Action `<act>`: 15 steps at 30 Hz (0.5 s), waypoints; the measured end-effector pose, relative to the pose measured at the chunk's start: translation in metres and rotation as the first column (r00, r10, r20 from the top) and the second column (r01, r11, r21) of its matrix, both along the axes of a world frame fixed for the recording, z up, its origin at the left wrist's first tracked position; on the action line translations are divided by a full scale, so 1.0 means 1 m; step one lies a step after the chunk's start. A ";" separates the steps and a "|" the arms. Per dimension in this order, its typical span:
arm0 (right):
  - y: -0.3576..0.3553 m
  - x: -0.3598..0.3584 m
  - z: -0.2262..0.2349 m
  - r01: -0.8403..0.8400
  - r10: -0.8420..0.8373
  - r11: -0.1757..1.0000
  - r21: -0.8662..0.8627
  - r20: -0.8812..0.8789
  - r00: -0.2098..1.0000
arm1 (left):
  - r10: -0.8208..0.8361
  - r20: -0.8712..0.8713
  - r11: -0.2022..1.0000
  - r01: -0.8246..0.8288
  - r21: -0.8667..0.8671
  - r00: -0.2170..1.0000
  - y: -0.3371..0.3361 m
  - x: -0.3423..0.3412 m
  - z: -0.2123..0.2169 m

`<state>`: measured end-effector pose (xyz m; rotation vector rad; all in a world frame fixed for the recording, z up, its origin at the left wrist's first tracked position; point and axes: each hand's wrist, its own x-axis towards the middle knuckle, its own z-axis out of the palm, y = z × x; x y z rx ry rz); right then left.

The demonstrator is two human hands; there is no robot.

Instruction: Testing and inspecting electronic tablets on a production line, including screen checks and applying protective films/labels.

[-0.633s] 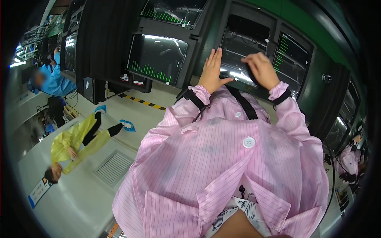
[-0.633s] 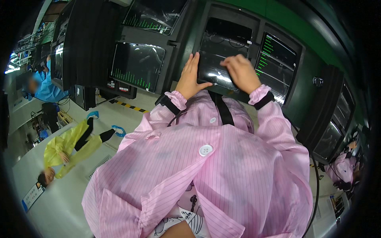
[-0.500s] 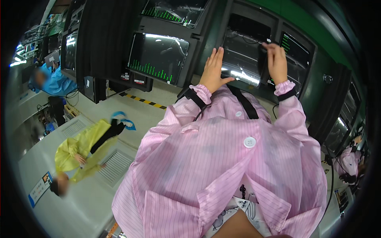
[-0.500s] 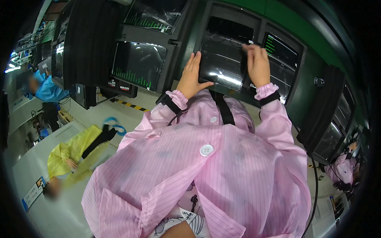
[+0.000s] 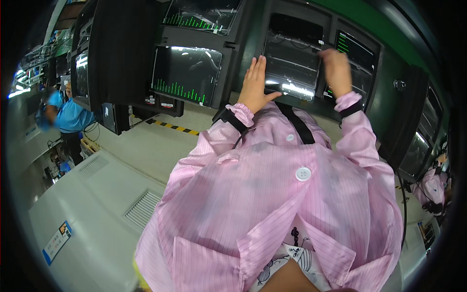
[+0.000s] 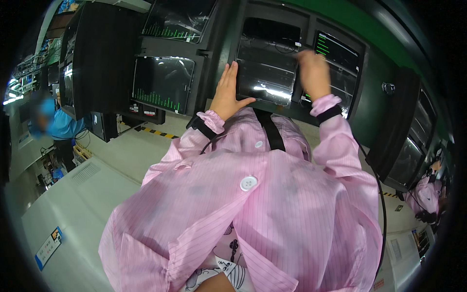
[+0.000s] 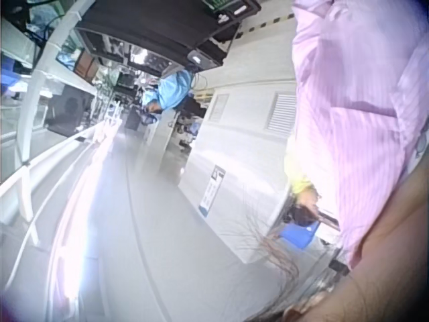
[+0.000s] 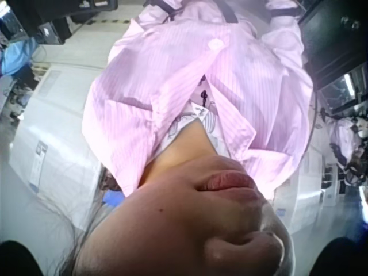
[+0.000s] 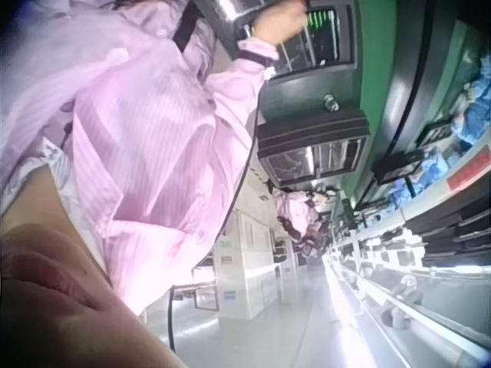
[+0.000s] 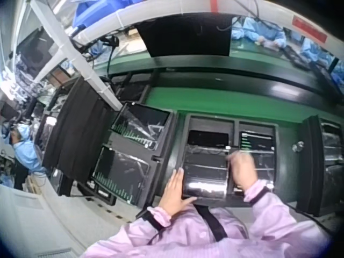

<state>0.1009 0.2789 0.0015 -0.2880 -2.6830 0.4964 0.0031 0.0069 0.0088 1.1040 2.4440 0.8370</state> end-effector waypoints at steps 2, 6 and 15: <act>0.022 0.013 0.025 0.277 -0.299 0.941 -0.194 -0.096 0.949 | -0.013 -0.012 1.000 0.013 -0.001 1.000 0.001 0.001 -0.002; 0.014 0.068 0.028 0.233 -0.280 0.810 -0.537 -0.006 0.960 | -0.030 -0.035 1.000 0.030 -0.008 0.999 0.000 -0.001 -0.002; -0.027 0.117 0.020 0.265 -0.261 0.918 -0.294 0.053 0.964 | -0.049 -0.070 0.999 0.049 -0.003 0.996 0.000 -0.003 -0.004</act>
